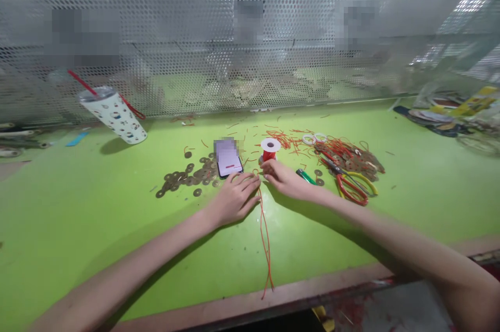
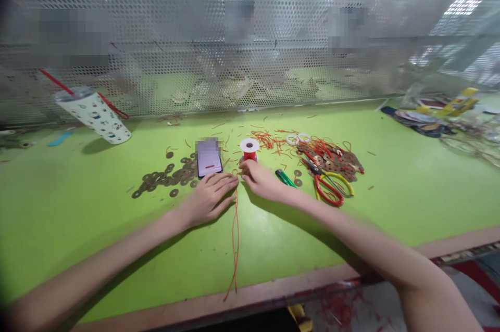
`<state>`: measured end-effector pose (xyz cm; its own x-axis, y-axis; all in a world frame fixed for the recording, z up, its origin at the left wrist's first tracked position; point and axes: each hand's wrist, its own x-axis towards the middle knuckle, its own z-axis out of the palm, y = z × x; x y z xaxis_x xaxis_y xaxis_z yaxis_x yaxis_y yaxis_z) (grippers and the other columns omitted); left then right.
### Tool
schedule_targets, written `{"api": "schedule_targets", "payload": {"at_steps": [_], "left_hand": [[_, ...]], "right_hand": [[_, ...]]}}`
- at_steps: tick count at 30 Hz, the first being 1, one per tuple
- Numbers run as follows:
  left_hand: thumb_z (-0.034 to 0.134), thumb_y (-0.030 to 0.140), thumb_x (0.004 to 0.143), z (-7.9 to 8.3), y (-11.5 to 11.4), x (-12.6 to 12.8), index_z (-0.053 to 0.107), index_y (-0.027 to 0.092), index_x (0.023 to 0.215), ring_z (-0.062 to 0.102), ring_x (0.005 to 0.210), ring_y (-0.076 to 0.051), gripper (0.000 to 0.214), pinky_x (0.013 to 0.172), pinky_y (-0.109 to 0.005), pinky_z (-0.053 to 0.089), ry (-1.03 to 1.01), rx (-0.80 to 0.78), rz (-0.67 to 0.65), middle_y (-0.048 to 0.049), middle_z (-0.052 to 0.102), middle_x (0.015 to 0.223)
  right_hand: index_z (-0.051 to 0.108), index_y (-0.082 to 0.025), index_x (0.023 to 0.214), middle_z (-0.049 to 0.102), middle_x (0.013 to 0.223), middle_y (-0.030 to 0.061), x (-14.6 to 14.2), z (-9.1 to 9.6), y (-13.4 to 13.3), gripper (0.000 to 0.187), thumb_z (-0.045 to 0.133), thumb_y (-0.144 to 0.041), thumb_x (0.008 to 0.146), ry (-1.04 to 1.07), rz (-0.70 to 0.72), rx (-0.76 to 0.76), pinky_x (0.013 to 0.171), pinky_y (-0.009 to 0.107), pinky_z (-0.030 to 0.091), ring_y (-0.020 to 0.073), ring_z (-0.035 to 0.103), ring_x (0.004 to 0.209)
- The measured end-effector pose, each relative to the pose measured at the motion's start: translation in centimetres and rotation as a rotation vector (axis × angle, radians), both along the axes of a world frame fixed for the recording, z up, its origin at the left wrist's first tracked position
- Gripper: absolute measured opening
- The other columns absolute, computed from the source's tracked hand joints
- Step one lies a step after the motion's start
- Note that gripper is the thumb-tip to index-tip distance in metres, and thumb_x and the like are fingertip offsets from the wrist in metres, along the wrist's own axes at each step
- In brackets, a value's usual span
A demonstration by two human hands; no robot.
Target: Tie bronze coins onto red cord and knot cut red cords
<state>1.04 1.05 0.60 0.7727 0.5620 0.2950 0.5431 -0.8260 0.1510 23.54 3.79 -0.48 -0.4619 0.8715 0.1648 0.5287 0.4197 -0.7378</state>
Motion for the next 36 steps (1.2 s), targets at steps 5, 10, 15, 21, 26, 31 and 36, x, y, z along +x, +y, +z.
{"api": "schedule_targets", "payload": {"at_steps": [5, 10, 15, 21, 26, 31, 36], "left_hand": [[0.042, 0.038, 0.102, 0.7, 0.2, 0.5, 0.055, 0.007, 0.135, 0.061, 0.114, -0.035, 0.047, 0.097, -0.054, 0.039, 0.059, 0.025, -0.022, -0.0210, 0.068, 0.125], [0.041, 0.036, 0.101, 0.7, 0.2, 0.6, 0.054, 0.004, 0.134, 0.062, 0.110, -0.035, 0.047, 0.095, -0.052, 0.038, 0.046, 0.030, 0.005, -0.0229, 0.070, 0.117], [0.040, 0.030, 0.102, -0.1, -0.4, 0.2, 0.053, 0.004, 0.133, 0.059, 0.113, -0.034, 0.042, 0.094, -0.051, 0.041, -0.015, 0.034, 0.058, -0.0203, 0.071, 0.115], [0.047, 0.021, 0.100, -0.9, 0.1, -0.2, 0.050, 0.012, 0.134, 0.056, 0.117, -0.027, 0.035, 0.100, -0.046, 0.046, -0.314, 0.136, 0.148, -0.0139, 0.067, 0.122], [0.052, 0.016, 0.096, -1.3, 0.4, -0.3, 0.052, 0.016, 0.129, 0.059, 0.111, -0.027, 0.033, 0.096, -0.047, 0.049, -0.376, 0.143, 0.141, -0.0110, 0.069, 0.114], [0.053, 0.015, 0.095, -1.3, 0.4, -0.3, 0.054, 0.016, 0.125, 0.059, 0.108, -0.026, 0.030, 0.095, -0.047, 0.050, -0.383, 0.128, 0.143, -0.0107, 0.069, 0.111], [0.054, 0.013, 0.095, -1.2, 0.4, -0.4, 0.055, 0.015, 0.120, 0.059, 0.107, -0.025, 0.026, 0.096, -0.046, 0.051, -0.386, 0.110, 0.130, -0.0101, 0.068, 0.108]], "right_hand": [[0.051, -0.017, 0.111, 0.066, 0.104, 0.0127, 0.0, 0.2, -1.2, 0.016, 0.049, -0.018, 0.096, 0.114, -0.042, 0.001, 0.084, 0.040, 0.051, 0.0224, 0.064, 0.093], [0.054, -0.019, 0.106, 0.066, 0.101, 0.0105, -0.1, 0.3, -1.6, 0.011, 0.048, -0.020, 0.097, 0.108, -0.052, 0.056, 0.080, 0.038, 0.049, 0.0212, 0.063, 0.088], [0.055, -0.019, 0.104, 0.065, 0.098, 0.0097, -0.1, 0.0, -2.1, 0.011, 0.046, -0.021, 0.099, 0.069, -0.066, 0.141, 0.076, 0.036, 0.048, 0.0210, 0.061, 0.086], [0.056, -0.021, 0.106, 0.066, 0.096, 0.0084, 0.5, -0.4, -2.2, 0.014, 0.047, -0.017, 0.096, 0.160, -0.126, 0.408, 0.071, 0.035, 0.049, 0.0206, 0.061, 0.082], [0.057, -0.022, 0.108, 0.066, 0.098, 0.0094, 1.4, 2.5, 0.4, 0.013, 0.050, -0.025, 0.097, 0.195, -0.272, 0.547, 0.075, 0.038, 0.052, 0.0228, 0.063, 0.084], [0.054, -0.015, 0.126, 0.061, 0.124, 0.0182, 1.8, 5.2, 4.7, 0.042, 0.058, -0.041, 0.094, -0.106, -0.221, 0.421, 0.101, 0.048, 0.046, 0.0315, 0.059, 0.116], [0.053, -0.014, 0.136, 0.060, 0.135, 0.0196, 1.9, 5.9, 6.1, 0.054, 0.057, -0.048, 0.094, -0.297, -0.067, 0.138, 0.104, 0.047, 0.044, 0.0331, 0.059, 0.122]]}}
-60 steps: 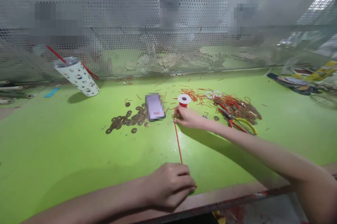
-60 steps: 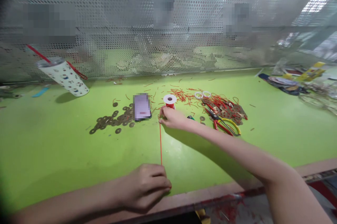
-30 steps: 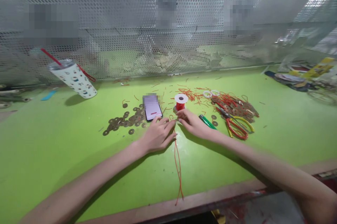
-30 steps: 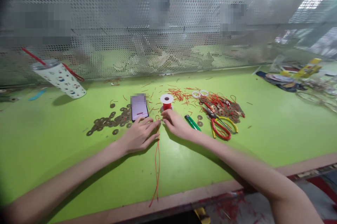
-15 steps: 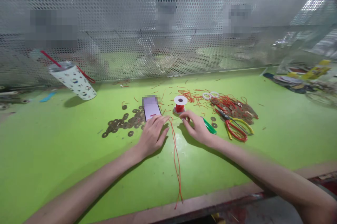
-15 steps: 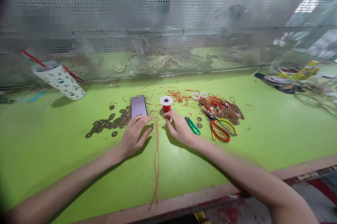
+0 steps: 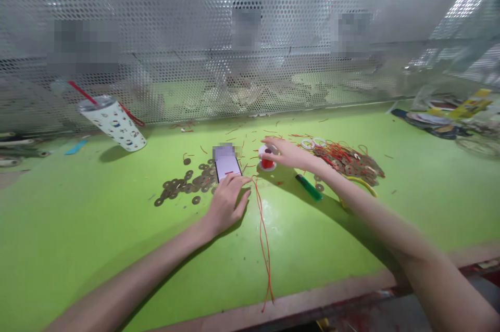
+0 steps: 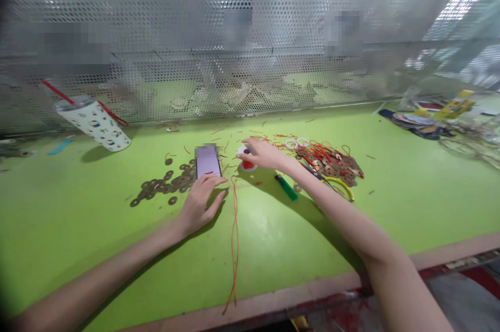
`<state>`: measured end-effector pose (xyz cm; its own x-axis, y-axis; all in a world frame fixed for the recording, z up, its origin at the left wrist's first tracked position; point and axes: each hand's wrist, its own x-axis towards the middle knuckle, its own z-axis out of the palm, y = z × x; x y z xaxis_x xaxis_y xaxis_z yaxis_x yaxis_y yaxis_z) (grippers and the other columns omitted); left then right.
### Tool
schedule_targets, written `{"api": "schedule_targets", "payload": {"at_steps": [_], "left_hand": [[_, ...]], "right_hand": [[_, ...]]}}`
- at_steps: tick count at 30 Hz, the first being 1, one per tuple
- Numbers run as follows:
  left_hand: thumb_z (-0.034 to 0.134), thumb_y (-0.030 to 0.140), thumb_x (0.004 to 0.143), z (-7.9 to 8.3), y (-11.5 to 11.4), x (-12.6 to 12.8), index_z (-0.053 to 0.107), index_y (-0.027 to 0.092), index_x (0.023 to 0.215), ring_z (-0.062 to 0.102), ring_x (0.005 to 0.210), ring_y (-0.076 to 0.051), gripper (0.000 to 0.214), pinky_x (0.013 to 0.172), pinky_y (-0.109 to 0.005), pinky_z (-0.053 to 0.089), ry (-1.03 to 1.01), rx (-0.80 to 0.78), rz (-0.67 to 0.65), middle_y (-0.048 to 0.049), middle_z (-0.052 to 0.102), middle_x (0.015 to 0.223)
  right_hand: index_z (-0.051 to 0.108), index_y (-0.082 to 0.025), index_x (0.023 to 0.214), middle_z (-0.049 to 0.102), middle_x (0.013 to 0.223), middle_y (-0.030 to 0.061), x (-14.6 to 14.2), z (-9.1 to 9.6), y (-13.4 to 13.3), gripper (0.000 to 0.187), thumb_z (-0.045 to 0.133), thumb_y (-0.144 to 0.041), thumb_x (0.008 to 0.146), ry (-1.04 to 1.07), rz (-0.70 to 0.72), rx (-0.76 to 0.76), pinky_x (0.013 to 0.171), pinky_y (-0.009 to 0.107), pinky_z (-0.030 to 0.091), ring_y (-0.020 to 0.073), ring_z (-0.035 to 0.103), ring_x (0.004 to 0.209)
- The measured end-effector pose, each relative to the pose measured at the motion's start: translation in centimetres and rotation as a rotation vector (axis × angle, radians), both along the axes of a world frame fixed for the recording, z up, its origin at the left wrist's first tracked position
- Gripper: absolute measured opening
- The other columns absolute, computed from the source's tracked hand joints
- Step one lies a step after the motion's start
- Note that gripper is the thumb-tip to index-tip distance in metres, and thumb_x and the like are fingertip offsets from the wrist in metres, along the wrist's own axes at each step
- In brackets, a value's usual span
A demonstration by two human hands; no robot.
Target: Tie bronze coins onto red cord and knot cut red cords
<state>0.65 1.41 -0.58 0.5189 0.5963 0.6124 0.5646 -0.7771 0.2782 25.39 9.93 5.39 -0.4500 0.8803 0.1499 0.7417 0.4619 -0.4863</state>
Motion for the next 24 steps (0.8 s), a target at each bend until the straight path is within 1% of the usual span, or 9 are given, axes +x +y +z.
{"api": "schedule_targets", "payload": {"at_steps": [2, 4, 9, 12, 14, 17, 19, 21, 24], "left_hand": [[0.054, 0.013, 0.095, 0.0, 0.0, 0.0, 0.055, 0.014, 0.120, 0.059, 0.107, -0.025, 0.025, 0.095, -0.046, 0.051, -0.002, -0.004, -0.005, -0.0103, 0.068, 0.108], [0.054, 0.013, 0.095, 0.0, 0.0, 0.0, 0.055, 0.015, 0.120, 0.059, 0.107, -0.025, 0.025, 0.095, -0.046, 0.051, -0.007, -0.008, -0.010, -0.0105, 0.068, 0.108], [0.054, 0.013, 0.095, -0.2, -0.1, -0.2, 0.055, 0.016, 0.120, 0.060, 0.104, -0.025, 0.024, 0.093, -0.045, 0.053, -0.017, -0.017, -0.014, -0.0096, 0.067, 0.106], [0.055, 0.014, 0.096, -0.2, -0.1, -0.4, 0.054, 0.016, 0.119, 0.061, 0.104, -0.024, 0.024, 0.093, -0.045, 0.053, -0.035, -0.047, 0.002, -0.0097, 0.067, 0.107], [0.057, 0.017, 0.096, -0.2, -0.2, -0.4, 0.052, 0.016, 0.121, 0.062, 0.106, -0.024, 0.025, 0.095, -0.045, 0.053, -0.049, -0.060, 0.022, -0.0099, 0.067, 0.110], [0.059, 0.020, 0.096, -0.2, -0.2, -0.4, 0.051, 0.018, 0.123, 0.064, 0.107, -0.024, 0.029, 0.095, -0.045, 0.053, -0.067, -0.077, 0.034, -0.0092, 0.068, 0.112], [0.059, 0.023, 0.096, -0.1, -0.2, -0.4, 0.049, 0.019, 0.126, 0.065, 0.105, -0.024, 0.032, 0.093, -0.044, 0.054, -0.091, -0.093, 0.047, -0.0087, 0.068, 0.111], [0.060, 0.026, 0.096, -0.1, -0.3, -0.4, 0.047, 0.019, 0.131, 0.066, 0.102, -0.023, 0.038, 0.091, -0.044, 0.055, -0.125, -0.097, 0.072, -0.0086, 0.067, 0.110], [0.062, 0.028, 0.095, -0.1, -0.4, -0.3, 0.044, 0.019, 0.137, 0.068, 0.096, -0.022, 0.047, 0.087, -0.041, 0.056, -0.181, -0.073, 0.078, -0.0070, 0.069, 0.106]], "right_hand": [[0.056, -0.017, 0.133, 0.066, 0.128, 0.0162, 0.0, 0.3, -0.3, 0.051, 0.060, -0.049, 0.093, -0.006, 0.036, -0.037, 0.100, 0.045, 0.046, 0.0314, 0.063, 0.115], [0.060, -0.018, 0.126, 0.070, 0.120, 0.0143, 0.0, 0.7, -0.7, 0.047, 0.062, -0.048, 0.090, -0.009, 0.034, -0.044, 0.094, 0.043, 0.049, 0.0300, 0.066, 0.106], [0.062, -0.014, 0.103, 0.073, 0.097, 0.0128, -0.1, 1.0, -0.9, 0.029, 0.061, -0.040, 0.089, 0.015, -0.114, -0.113, 0.077, 0.036, 0.050, 0.0255, 0.067, 0.086], [0.060, -0.015, 0.101, 0.072, 0.094, 0.0101, 0.2, 0.9, -0.7, 0.026, 0.059, -0.038, 0.089, 0.198, -0.192, -0.210, 0.067, 0.032, 0.051, 0.0210, 0.066, 0.077], [0.057, -0.016, 0.102, 0.071, 0.097, 0.0098, 0.4, 1.0, -0.6, 0.026, 0.056, -0.040, 0.092, 0.368, -0.146, -0.307, 0.062, 0.030, 0.053, 0.0191, 0.067, 0.076], [0.055, -0.018, 0.098, 0.069, 0.096, 0.0080, 0.5, 1.4, -0.7, 0.022, 0.054, -0.040, 0.094, 0.553, 0.027, -0.469, 0.064, 0.029, 0.056, 0.0179, 0.068, 0.079], [0.055, -0.018, 0.096, 0.068, 0.093, 0.0056, 0.4, 1.6, -0.9, 0.020, 0.056, -0.037, 0.093, 0.595, 0.086, -0.532, 0.068, 0.030, 0.056, 0.0159, 0.067, 0.077], [0.056, -0.019, 0.099, 0.067, 0.096, 0.0046, 0.3, 1.7, -1.1, 0.020, 0.062, -0.034, 0.089, 0.590, 0.098, -0.547, 0.073, 0.030, 0.056, 0.0148, 0.065, 0.078], [0.056, -0.020, 0.106, 0.065, 0.103, 0.0049, 0.2, 1.4, -1.3, 0.030, 0.070, -0.033, 0.084, 0.556, 0.111, -0.560, 0.079, 0.033, 0.055, 0.0170, 0.066, 0.087]]}}
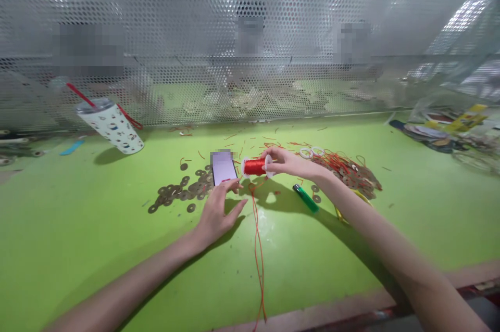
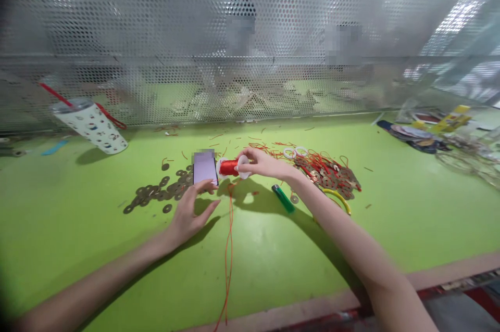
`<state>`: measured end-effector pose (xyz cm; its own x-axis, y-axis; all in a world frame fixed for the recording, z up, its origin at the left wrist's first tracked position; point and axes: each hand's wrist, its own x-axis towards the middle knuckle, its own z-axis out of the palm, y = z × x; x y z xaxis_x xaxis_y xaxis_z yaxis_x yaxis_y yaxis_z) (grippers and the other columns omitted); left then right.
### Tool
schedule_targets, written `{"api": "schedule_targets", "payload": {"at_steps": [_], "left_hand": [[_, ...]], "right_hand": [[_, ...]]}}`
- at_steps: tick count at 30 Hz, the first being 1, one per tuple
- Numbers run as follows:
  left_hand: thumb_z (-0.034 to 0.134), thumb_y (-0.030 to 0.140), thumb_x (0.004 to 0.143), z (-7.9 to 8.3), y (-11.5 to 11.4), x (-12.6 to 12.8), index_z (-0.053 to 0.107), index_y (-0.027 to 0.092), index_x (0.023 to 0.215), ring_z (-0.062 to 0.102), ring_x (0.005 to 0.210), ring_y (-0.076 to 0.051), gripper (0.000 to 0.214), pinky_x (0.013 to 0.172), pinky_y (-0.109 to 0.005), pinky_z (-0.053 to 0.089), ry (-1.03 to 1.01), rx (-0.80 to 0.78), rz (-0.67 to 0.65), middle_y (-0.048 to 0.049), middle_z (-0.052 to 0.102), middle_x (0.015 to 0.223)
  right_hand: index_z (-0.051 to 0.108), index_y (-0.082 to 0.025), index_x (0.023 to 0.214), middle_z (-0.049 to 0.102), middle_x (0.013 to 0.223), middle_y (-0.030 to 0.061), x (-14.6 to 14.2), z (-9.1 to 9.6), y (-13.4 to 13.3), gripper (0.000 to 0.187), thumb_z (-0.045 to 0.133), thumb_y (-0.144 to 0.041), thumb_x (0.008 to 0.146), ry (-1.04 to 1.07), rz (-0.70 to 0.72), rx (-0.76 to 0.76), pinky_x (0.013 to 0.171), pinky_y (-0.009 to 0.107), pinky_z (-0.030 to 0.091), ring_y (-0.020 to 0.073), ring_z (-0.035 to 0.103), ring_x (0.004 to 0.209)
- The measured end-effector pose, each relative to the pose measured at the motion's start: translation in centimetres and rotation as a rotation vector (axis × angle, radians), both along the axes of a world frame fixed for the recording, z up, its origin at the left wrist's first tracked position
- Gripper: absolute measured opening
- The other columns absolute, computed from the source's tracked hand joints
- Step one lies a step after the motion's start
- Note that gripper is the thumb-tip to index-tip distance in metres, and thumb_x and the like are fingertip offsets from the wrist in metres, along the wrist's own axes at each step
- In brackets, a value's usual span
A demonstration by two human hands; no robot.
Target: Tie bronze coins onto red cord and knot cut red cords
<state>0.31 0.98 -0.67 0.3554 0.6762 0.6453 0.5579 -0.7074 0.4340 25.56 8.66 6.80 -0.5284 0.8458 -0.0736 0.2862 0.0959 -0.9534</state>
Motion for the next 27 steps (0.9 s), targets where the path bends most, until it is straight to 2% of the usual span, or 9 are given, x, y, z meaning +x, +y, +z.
{"api": "schedule_targets", "payload": {"at_steps": [4, 9, 12, 15, 18, 21, 24, 27], "left_hand": [[0.066, 0.026, 0.093, 0.2, -0.3, 0.0, 0.046, 0.020, 0.139, 0.069, 0.084, -0.018, 0.050, 0.082, -0.036, 0.056, -0.023, 0.076, -0.045, -0.0037, 0.071, 0.097], [0.064, 0.014, 0.092, 0.8, -0.4, 0.0, 0.061, 0.021, 0.119, 0.070, 0.084, -0.017, 0.028, 0.079, -0.033, 0.054, 0.040, 0.220, -0.193, -0.0032, 0.075, 0.096], [0.061, 0.011, 0.093, 0.9, -0.3, -0.1, 0.066, 0.020, 0.108, 0.071, 0.080, -0.016, 0.018, 0.078, -0.033, 0.055, 0.024, 0.195, -0.222, -0.0032, 0.076, 0.091], [0.061, 0.014, 0.094, 0.8, -0.3, -0.1, 0.069, 0.020, 0.105, 0.072, 0.080, -0.016, 0.015, 0.076, -0.032, 0.057, -0.007, 0.130, -0.232, -0.0043, 0.077, 0.089], [0.062, 0.016, 0.094, 0.6, -0.2, 0.0, 0.072, 0.019, 0.103, 0.073, 0.079, -0.017, 0.014, 0.074, -0.032, 0.059, -0.028, 0.081, -0.220, -0.0053, 0.079, 0.089], [0.064, 0.019, 0.093, 0.5, 0.1, -0.2, 0.074, 0.018, 0.101, 0.074, 0.077, -0.017, 0.013, 0.072, -0.032, 0.060, -0.056, 0.028, -0.153, -0.0052, 0.080, 0.088], [0.063, 0.021, 0.093, 0.7, 1.0, -0.7, 0.076, 0.020, 0.100, 0.076, 0.080, -0.018, 0.015, 0.074, -0.034, 0.063, -0.089, 0.007, -0.090, -0.0048, 0.080, 0.091], [0.066, 0.022, 0.091, 1.5, 1.9, -1.3, 0.077, 0.020, 0.100, 0.077, 0.080, -0.020, 0.015, 0.073, -0.037, 0.065, -0.155, -0.004, -0.042, -0.0054, 0.080, 0.093]], "right_hand": [[0.055, -0.020, 0.111, 0.066, 0.102, 0.0047, -0.5, -0.9, -0.1, 0.040, 0.074, -0.038, 0.081, -0.040, 0.006, 0.013, 0.087, 0.038, 0.055, 0.0197, 0.066, 0.092], [0.054, -0.020, 0.111, 0.067, 0.108, 0.0055, -1.9, -1.3, -1.1, 0.038, 0.073, -0.034, 0.082, 0.019, 0.006, -0.085, 0.090, 0.040, 0.056, 0.0189, 0.067, 0.094], [0.056, -0.021, 0.102, 0.068, 0.102, 0.0033, -2.7, -1.2, -1.6, 0.025, 0.068, -0.030, 0.082, 0.214, -0.037, -0.213, 0.087, 0.038, 0.058, 0.0180, 0.069, 0.090], [0.056, -0.020, 0.097, 0.071, 0.093, 0.0045, -3.4, -1.1, -1.8, 0.016, 0.057, -0.028, 0.084, 0.447, -0.076, -0.354, 0.087, 0.041, 0.059, 0.0202, 0.072, 0.082], [0.058, -0.017, 0.099, 0.074, 0.097, 0.0113, -3.7, -1.0, -2.2, 0.019, 0.050, -0.028, 0.085, 0.551, -0.145, -0.411, 0.093, 0.046, 0.057, 0.0249, 0.074, 0.090], [0.060, -0.018, 0.107, 0.074, 0.108, 0.0148, -3.2, -1.2, -3.0, 0.028, 0.050, -0.028, 0.083, 0.588, -0.223, -0.415, 0.098, 0.049, 0.054, 0.0270, 0.072, 0.102], [0.060, -0.018, 0.115, 0.072, 0.116, 0.0150, -2.3, -1.6, -4.1, 0.038, 0.055, -0.027, 0.078, 0.586, -0.176, -0.392, 0.101, 0.049, 0.052, 0.0267, 0.070, 0.109], [0.058, -0.021, 0.122, 0.068, 0.127, 0.0133, -1.3, -2.0, -5.8, 0.050, 0.064, -0.020, 0.071, 0.543, -0.055, -0.317, 0.102, 0.047, 0.050, 0.0252, 0.066, 0.116]]}}
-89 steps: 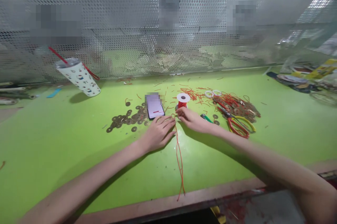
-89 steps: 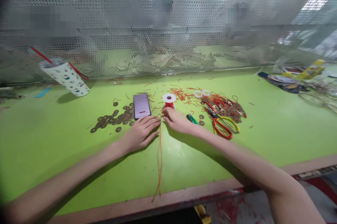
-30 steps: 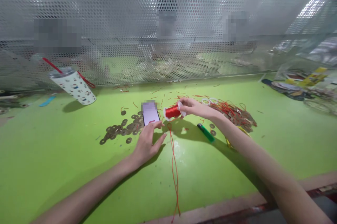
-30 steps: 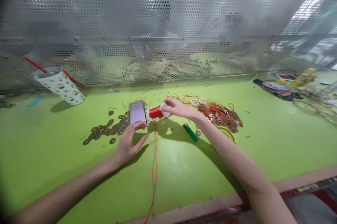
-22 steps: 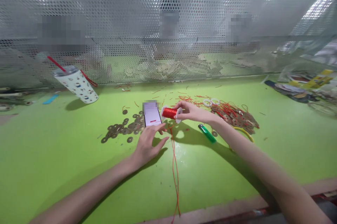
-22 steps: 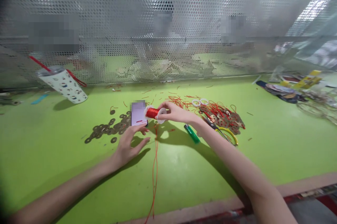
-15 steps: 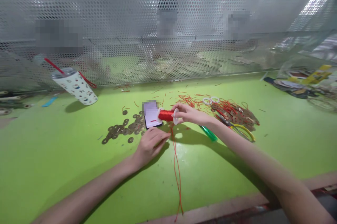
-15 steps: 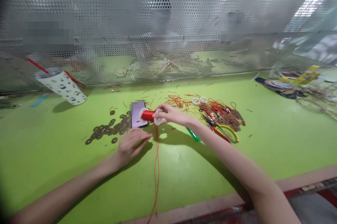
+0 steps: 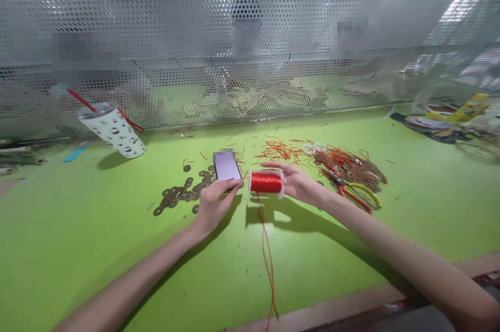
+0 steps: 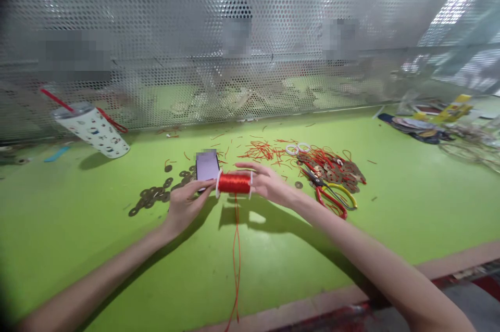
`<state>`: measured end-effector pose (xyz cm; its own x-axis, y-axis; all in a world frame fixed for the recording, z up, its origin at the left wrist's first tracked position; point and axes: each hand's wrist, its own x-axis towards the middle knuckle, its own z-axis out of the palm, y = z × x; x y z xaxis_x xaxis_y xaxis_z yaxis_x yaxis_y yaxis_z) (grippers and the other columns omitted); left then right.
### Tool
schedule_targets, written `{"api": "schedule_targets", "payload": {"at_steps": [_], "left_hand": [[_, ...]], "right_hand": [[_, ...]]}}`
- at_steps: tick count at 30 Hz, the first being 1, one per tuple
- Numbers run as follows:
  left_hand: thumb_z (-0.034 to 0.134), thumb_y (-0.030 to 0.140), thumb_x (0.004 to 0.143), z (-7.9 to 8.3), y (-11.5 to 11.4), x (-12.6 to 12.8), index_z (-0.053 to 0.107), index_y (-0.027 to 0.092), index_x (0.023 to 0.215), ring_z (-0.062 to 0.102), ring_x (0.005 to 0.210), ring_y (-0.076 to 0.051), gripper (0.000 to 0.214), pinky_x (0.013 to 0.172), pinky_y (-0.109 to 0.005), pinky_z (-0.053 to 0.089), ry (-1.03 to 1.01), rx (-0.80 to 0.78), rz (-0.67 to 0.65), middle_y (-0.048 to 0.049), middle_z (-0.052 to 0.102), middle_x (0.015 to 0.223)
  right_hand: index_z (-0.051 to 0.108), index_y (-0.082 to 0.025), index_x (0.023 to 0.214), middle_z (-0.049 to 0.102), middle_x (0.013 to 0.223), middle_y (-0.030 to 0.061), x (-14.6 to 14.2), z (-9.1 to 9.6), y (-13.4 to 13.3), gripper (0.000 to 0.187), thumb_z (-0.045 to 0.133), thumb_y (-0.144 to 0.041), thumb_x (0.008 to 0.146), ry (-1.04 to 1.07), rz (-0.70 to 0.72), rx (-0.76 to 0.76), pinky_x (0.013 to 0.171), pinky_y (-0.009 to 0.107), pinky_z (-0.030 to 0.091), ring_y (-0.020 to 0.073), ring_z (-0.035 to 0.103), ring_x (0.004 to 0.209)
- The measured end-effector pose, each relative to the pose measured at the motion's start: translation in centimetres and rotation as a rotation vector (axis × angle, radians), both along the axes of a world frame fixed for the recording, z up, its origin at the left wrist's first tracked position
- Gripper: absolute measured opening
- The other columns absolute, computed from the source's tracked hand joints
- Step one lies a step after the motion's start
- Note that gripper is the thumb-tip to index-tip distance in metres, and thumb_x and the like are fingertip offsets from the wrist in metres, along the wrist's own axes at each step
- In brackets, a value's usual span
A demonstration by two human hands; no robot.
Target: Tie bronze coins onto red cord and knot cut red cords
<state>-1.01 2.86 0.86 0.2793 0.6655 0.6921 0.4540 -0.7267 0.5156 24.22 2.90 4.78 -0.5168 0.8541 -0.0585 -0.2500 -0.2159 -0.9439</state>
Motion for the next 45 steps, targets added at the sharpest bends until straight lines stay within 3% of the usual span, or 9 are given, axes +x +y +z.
{"api": "schedule_targets", "payload": {"at_steps": [3, 7, 11, 15, 22, 34, 38, 41, 45], "left_hand": [[0.069, 0.026, 0.088, 2.0, 0.1, 0.0, 0.079, 0.021, 0.096, 0.077, 0.082, -0.021, 0.013, 0.074, -0.040, 0.065, -0.106, -0.122, 0.072, -0.0047, 0.080, 0.094], [0.075, 0.033, 0.085, 5.5, -1.2, 0.8, 0.078, 0.021, 0.095, 0.077, 0.086, -0.022, 0.016, 0.086, -0.044, 0.064, -0.433, -0.401, 0.101, -0.0041, 0.080, 0.093], [0.074, 0.050, 0.081, 7.1, -2.5, 1.0, 0.075, 0.022, 0.084, 0.075, 0.074, -0.023, 0.029, 0.074, -0.046, 0.065, -0.538, -0.695, -0.135, -0.0052, 0.078, 0.081], [0.074, 0.051, 0.081, 6.2, -2.9, 0.6, 0.068, 0.022, 0.071, 0.062, 0.052, -0.017, 0.031, 0.053, -0.036, 0.056, -0.337, -0.918, -0.460, -0.0024, 0.067, 0.058], [0.053, 0.032, 0.095, 5.3, -2.1, 0.2, 0.063, 0.021, 0.083, 0.058, 0.064, -0.017, 0.019, 0.059, -0.030, 0.048, 0.195, -0.590, -0.268, -0.0031, 0.065, 0.073], [0.044, 0.035, 0.099, 5.1, -3.5, 1.7, 0.055, 0.021, 0.094, 0.030, 0.044, -0.011, 0.019, 0.045, -0.024, 0.021, 0.165, -0.603, -0.256, 0.0088, 0.036, 0.051], [0.050, 0.039, 0.096, 5.8, -2.5, 0.6, 0.057, 0.021, 0.092, 0.026, 0.040, -0.010, 0.020, 0.042, -0.023, 0.017, 0.040, -0.612, -0.091, 0.0100, 0.030, 0.048], [0.054, 0.041, 0.094, 6.9, -2.1, -0.9, 0.058, 0.020, 0.094, 0.027, 0.038, -0.009, 0.021, 0.040, -0.022, 0.017, -0.044, -0.606, 0.093, 0.0102, 0.030, 0.047], [0.053, 0.042, 0.096, 7.2, -2.1, -2.3, 0.059, 0.020, 0.096, 0.032, 0.037, -0.009, 0.022, 0.039, -0.020, 0.022, -0.006, -0.516, 0.215, 0.0094, 0.038, 0.047]], "right_hand": [[0.058, -0.024, 0.126, 0.062, 0.137, 0.0126, 0.4, -0.4, -1.7, 0.055, 0.068, -0.018, 0.072, -0.148, 0.085, 0.129, 0.099, 0.048, 0.052, 0.0261, 0.064, 0.120], [0.064, -0.023, 0.117, 0.068, 0.124, 0.0124, 0.3, -1.3, -2.6, 0.039, 0.064, -0.018, 0.078, -0.417, -0.096, 0.217, 0.096, 0.051, 0.052, 0.0269, 0.067, 0.107], [0.063, -0.020, 0.107, 0.069, 0.117, 0.0120, 0.5, -1.5, -1.4, 0.027, 0.058, -0.027, 0.082, -0.260, -0.306, 0.089, 0.091, 0.049, 0.056, 0.0259, 0.069, 0.101], [0.058, -0.018, 0.111, 0.071, 0.114, 0.0156, 1.3, -0.6, -0.5, 0.033, 0.045, -0.037, 0.087, -0.049, -0.370, -0.107, 0.084, 0.048, 0.059, 0.0279, 0.071, 0.098], [0.054, -0.019, 0.109, 0.073, 0.098, 0.0138, 1.4, -1.1, -0.5, 0.036, 0.035, -0.038, 0.085, -0.078, -0.407, -0.150, 0.069, 0.045, 0.061, 0.0280, 0.072, 0.082], [0.056, -0.024, 0.088, 0.062, 0.082, 0.0032, 0.2, -0.9, -3.7, 0.035, 0.045, -0.056, 0.094, -0.288, -0.528, 0.286, 0.053, 0.030, 0.051, 0.0171, 0.058, 0.061], [0.061, -0.022, 0.086, 0.068, 0.096, 0.0071, 1.2, -0.7, -2.6, 0.043, 0.040, -0.058, 0.097, -0.352, -0.458, 0.308, 0.071, 0.034, 0.055, 0.0214, 0.066, 0.082], [0.062, -0.021, 0.086, 0.066, 0.081, 0.0048, 2.3, -0.5, -1.3, 0.043, 0.041, -0.057, 0.095, -0.486, -0.379, 0.289, 0.064, 0.033, 0.054, 0.0203, 0.065, 0.069], [0.059, -0.020, 0.083, 0.060, 0.070, 0.0016, 3.2, -0.1, -0.3, 0.035, 0.046, -0.049, 0.095, -0.758, -0.549, 0.540, 0.060, 0.032, 0.048, 0.0175, 0.057, 0.058]]}}
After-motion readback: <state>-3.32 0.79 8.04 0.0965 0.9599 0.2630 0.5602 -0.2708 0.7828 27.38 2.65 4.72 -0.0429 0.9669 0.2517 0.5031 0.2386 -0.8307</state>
